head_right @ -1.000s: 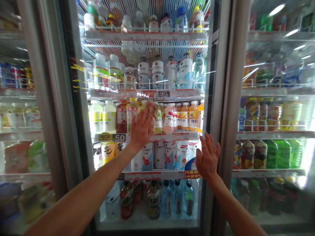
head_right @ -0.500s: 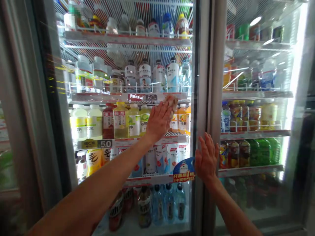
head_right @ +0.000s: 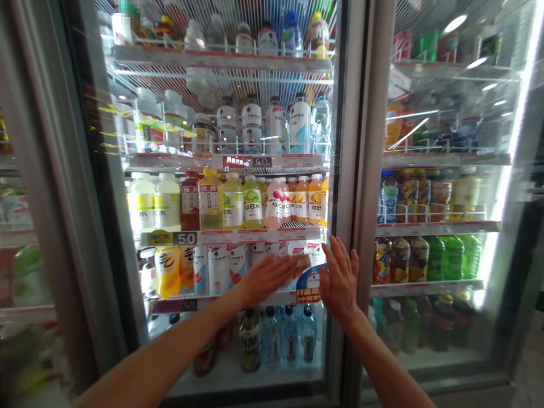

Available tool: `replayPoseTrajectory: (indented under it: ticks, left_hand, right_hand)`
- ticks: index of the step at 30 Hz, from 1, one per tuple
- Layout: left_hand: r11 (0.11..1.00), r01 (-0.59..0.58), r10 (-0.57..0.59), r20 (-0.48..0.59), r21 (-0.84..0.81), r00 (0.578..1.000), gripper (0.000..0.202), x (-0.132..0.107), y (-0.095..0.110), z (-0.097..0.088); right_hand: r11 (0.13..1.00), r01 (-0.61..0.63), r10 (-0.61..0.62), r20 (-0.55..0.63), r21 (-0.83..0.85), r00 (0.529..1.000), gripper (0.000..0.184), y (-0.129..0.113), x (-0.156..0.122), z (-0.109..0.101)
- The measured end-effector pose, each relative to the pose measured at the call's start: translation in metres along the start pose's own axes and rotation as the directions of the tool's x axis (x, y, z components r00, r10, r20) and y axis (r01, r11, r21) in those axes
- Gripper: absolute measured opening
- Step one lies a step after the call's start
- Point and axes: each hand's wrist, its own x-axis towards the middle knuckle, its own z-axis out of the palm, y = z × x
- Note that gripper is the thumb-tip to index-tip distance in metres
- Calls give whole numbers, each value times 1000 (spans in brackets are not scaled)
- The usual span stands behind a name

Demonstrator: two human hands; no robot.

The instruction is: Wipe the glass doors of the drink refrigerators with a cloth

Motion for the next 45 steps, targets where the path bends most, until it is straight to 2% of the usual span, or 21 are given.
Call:
replayPoseTrajectory:
  ticks: [3, 5, 8, 10, 12, 14, 17, 19, 21, 23, 24, 27, 30, 32, 35, 37, 38, 40, 43, 44, 45]
  left_hand:
    - [980, 198, -196, -60, 23, 979, 51, 4, -21, -8]
    - [994, 104, -103, -44, 22, 994, 50, -11, -10, -7]
    - [988, -153, 152, 15, 8, 988, 43, -45, 14, -2]
    - [979, -201, 201, 26, 18, 979, 41, -53, 11, -5]
    - [992, -116, 116, 3, 46, 993, 43, -43, -15, -14]
    - [993, 89, -86, -47, 74, 995, 46, -22, -48, -25]
    - [940, 332, -321, -127, 80, 939, 47, 0, -72, -33]
    - [970, 233, -225, -103, 69, 969, 47, -3, -62, -30]
    - [999, -40, 40, -6, 27, 999, 48, -13, -46, -25]
    - [972, -233, 235, 74, -33, 969, 46, -18, -42, -25]
    - [971, -236, 239, 89, -42, 967, 45, -16, -48, -28]
    - [1000, 29, -29, 27, 11, 999, 46, 7, -90, -45]
    - [933, 357, -351, -96, 48, 931, 48, 32, -125, -59]
    - [927, 371, -361, -128, 64, 924, 46, 35, -125, -58]
    - [993, 76, -70, -72, 86, 995, 40, 24, -107, -51]
    - [996, -51, 53, -21, 80, 998, 41, 19, -108, -51]
    - [996, -39, 40, -12, 79, 999, 42, 20, -115, -54]
    - [989, 114, -111, -39, 90, 993, 45, 28, -138, -65]
    - [896, 433, -417, -154, 95, 896, 47, 42, -165, -77]
    - [871, 483, -462, -177, 94, 869, 46, 44, -165, -77]
    - [873, 477, -456, -181, 101, 872, 46, 43, -161, -76]
  right_hand:
    - [999, 15, -16, 26, 30, 1000, 56, -17, -1, 8]
    - [998, 40, -43, 54, 47, 998, 56, -30, -5, 13]
    - [992, 109, -116, 102, 65, 988, 57, -47, -11, 20]
    - [986, 150, -159, 124, 76, 980, 58, -53, -12, 23]
    - [986, 149, -157, 116, 71, 981, 58, -54, -9, 26]
    - [993, 106, -110, 74, 55, 991, 58, -50, -1, 30]
    - [998, 37, -37, -13, 41, 999, 58, -45, 16, 36]
    - [999, 31, -29, -49, 40, 998, 58, -43, 25, 38]
    - [998, 53, -50, -57, 43, 997, 58, -44, 31, 39]
    - [996, 82, -79, -53, 46, 995, 58, -44, 36, 38]
    - [995, 88, -86, -52, 46, 995, 58, -44, 39, 38]
    - [996, 78, -75, -68, 44, 995, 57, -43, 51, 39]
    - [997, 63, -58, -99, 49, 993, 57, -43, 66, 41]
    - [996, 71, -65, -105, 55, 992, 56, -47, 74, 43]
    - [991, 113, -107, -86, 71, 991, 55, -55, 81, 47]
    - [989, 131, -126, -70, 74, 990, 56, -59, 85, 50]
    - [989, 132, -127, -68, 70, 990, 56, -60, 88, 51]
    - [991, 126, -122, -76, 51, 990, 56, -61, 97, 54]
    - [991, 128, -123, -122, 36, 985, 57, -61, 113, 57]
    - [990, 134, -127, -136, 38, 982, 57, -62, 119, 58]
    - [989, 140, -133, -143, 43, 981, 57, -63, 123, 59]
